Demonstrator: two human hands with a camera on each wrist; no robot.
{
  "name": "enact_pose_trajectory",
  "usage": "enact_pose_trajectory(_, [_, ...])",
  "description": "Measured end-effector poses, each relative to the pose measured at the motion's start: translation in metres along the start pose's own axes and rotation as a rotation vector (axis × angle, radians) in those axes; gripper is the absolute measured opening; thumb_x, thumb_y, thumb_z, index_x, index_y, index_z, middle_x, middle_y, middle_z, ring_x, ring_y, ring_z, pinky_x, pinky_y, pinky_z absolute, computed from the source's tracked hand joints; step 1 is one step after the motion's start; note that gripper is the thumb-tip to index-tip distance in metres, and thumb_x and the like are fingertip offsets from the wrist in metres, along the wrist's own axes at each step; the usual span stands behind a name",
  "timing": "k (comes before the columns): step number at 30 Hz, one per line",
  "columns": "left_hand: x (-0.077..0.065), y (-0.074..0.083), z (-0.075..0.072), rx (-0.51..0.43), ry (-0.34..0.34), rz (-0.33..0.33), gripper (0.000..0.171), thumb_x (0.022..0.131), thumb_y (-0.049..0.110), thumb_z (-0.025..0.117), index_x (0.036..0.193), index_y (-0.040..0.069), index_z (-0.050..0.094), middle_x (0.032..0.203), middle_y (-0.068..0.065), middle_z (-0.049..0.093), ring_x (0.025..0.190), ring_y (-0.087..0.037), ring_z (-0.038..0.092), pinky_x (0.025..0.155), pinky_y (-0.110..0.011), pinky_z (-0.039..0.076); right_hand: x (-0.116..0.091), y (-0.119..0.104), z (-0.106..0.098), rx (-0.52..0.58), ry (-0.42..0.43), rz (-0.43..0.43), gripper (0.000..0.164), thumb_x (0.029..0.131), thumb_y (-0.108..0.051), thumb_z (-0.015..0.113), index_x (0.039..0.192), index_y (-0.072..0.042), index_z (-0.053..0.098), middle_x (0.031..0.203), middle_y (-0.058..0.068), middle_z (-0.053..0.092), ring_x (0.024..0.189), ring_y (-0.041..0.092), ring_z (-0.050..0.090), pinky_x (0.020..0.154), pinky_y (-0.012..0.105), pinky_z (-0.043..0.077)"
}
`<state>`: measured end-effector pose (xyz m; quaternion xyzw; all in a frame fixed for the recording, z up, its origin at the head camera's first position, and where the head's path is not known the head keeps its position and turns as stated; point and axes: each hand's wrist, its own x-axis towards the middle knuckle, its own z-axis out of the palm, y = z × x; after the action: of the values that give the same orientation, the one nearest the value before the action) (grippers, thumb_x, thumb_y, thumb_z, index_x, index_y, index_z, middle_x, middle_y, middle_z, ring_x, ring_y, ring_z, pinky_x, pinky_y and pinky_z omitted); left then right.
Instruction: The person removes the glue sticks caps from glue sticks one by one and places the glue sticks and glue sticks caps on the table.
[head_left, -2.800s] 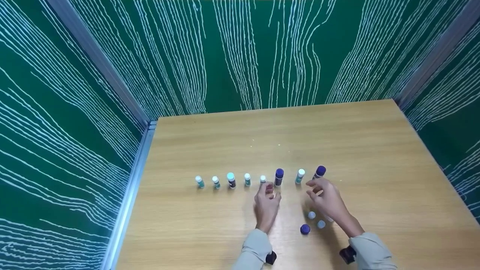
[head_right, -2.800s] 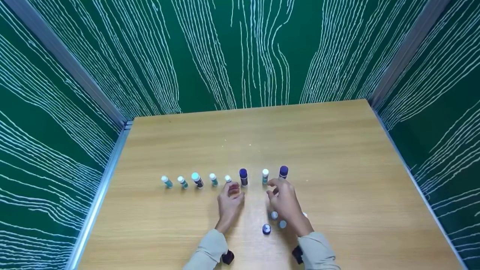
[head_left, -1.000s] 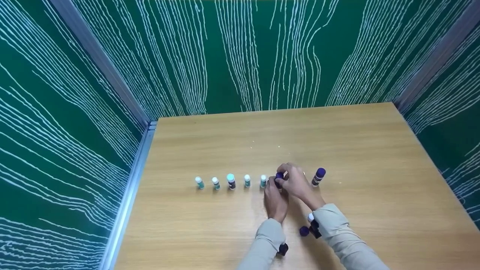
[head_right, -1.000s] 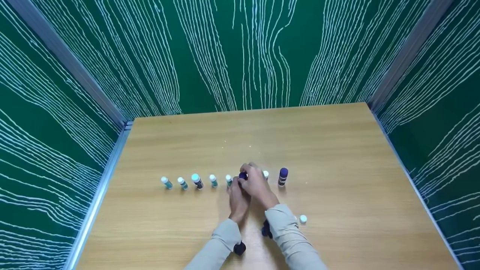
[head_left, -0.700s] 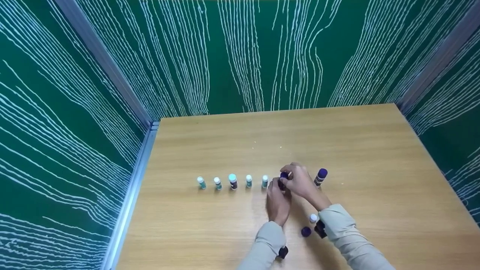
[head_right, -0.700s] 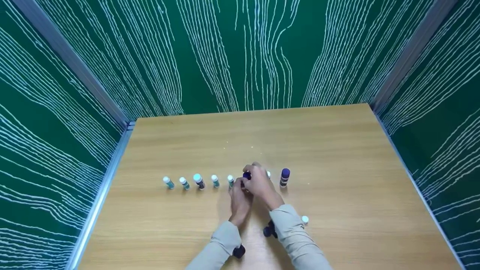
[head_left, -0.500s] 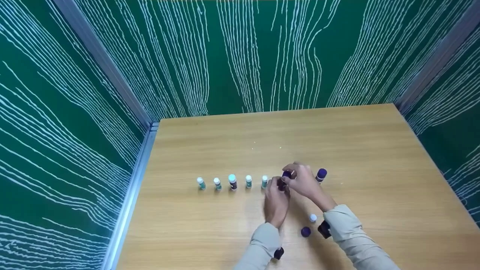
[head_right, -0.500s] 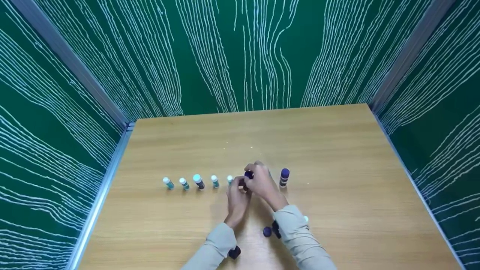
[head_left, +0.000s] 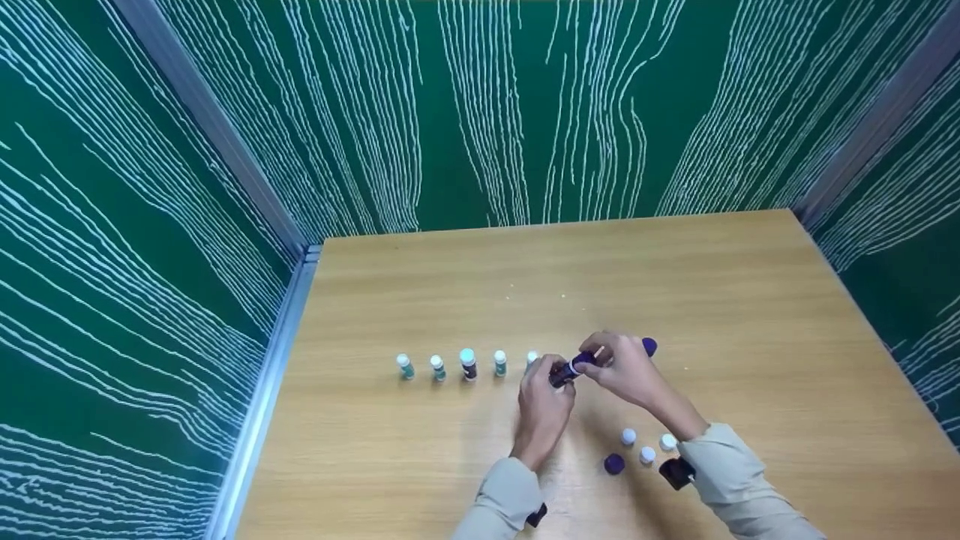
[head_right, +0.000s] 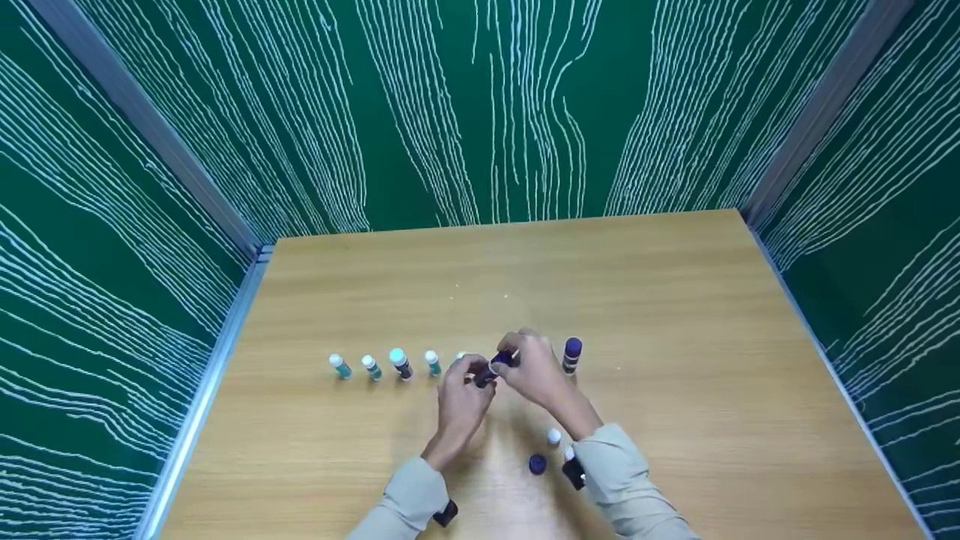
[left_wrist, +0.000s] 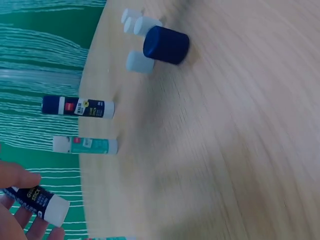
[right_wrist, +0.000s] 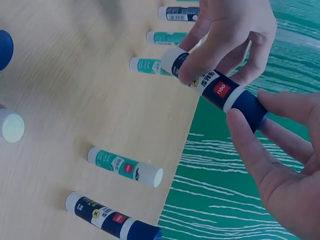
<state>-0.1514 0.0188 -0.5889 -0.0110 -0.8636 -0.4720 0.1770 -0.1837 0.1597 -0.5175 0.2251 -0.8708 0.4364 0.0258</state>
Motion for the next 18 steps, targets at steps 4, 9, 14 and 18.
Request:
enact_pose_trajectory(4, [-0.005,0.002,-0.013,0.017,0.002,0.076,0.032,0.067,-0.003,0.075,0.092,0.015,0.065,0.088,0.007,0.061,0.084,-0.008,0.059,0.077,-0.022,0.052,-0.007,-0.006,-0.002,0.039,-0.028,-0.002,0.015,0.077,-0.001,0.075,0.089,0.000,0.067,0.083,0.008,0.067,0.064,0.017,0.065,0.053,0.022,0.054])
enact_pose_trajectory(9, [-0.008,0.009,-0.033,0.036,-0.018,0.139,0.032,0.065,0.000,0.078,0.091,0.016,0.067,0.088,0.008,0.064,0.083,-0.008,0.059,0.076,-0.021,0.051,-0.016,-0.017,-0.007,0.105,-0.044,0.004,0.015,0.079,-0.003,0.074,0.092,0.000,0.068,0.086,0.006,0.067,0.066,0.015,0.065,0.053,0.024,0.055])
enact_pose_trajectory(14, [-0.009,0.019,-0.055,0.062,-0.039,0.189,0.033,0.063,0.001,0.079,0.090,0.018,0.069,0.087,0.009,0.066,0.082,-0.008,0.059,0.073,-0.023,0.052,-0.025,-0.029,-0.011,0.139,-0.048,-0.018,0.016,0.081,-0.005,0.073,0.096,-0.001,0.070,0.090,0.005,0.065,0.066,0.014,0.065,0.054,0.024,0.056])
enact_pose_trajectory(18, [-0.011,0.027,-0.071,0.072,-0.082,0.199,0.033,0.063,0.001,0.078,0.090,0.019,0.069,0.088,0.010,0.065,0.082,-0.008,0.059,0.073,-0.023,0.051,-0.031,-0.037,-0.012,0.157,-0.047,-0.034,0.017,0.081,-0.003,0.073,0.098,0.001,0.069,0.090,0.006,0.064,0.067,0.016,0.066,0.057,0.024,0.056])
